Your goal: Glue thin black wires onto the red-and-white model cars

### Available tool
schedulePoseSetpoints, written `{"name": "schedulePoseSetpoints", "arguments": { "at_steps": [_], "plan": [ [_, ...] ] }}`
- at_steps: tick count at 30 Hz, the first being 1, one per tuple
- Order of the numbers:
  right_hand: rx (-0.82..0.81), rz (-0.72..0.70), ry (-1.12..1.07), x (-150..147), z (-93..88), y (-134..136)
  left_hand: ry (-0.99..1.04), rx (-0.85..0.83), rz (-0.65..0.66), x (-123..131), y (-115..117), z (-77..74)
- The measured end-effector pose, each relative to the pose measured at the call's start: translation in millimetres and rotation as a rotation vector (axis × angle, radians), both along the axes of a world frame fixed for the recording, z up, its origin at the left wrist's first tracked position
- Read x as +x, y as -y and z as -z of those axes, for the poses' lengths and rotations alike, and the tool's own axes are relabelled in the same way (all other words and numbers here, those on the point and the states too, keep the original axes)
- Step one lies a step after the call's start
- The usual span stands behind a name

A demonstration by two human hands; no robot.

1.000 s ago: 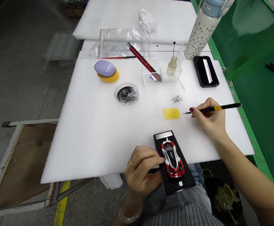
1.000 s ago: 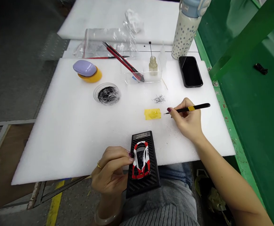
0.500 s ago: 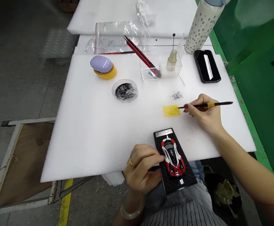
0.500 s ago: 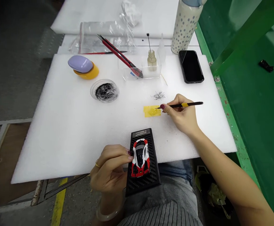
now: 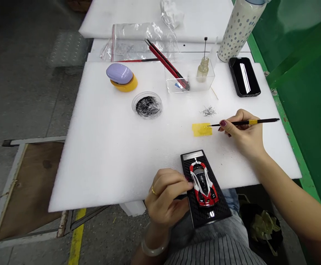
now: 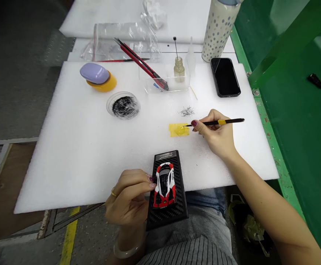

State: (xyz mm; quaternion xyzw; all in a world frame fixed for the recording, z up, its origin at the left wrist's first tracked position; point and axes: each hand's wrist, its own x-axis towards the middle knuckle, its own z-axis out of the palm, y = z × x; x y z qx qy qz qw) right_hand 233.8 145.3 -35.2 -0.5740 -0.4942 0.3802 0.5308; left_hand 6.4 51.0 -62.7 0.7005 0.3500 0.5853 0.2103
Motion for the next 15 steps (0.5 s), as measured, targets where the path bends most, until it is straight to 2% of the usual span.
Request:
{"name": "schedulePoseSetpoints", "arguments": {
  "at_steps": [4,9,15],
  "plan": [
    [0.004,0.010,-0.135,-0.5,-8.7,11.3,0.005,-0.012,-0.014,0.4,-0.7,-2.3],
    [0.042,-0.004,-0.337,-27.4,-22.0,46.0,0.028,-0.037,-0.031,3.3,-3.4,-6.1],
    [0.080,-0.075,-0.582,-58.2,-9.6,72.2,0.057,-0.050,-0.053,6.3,-4.7,-7.2]
  ]
}}
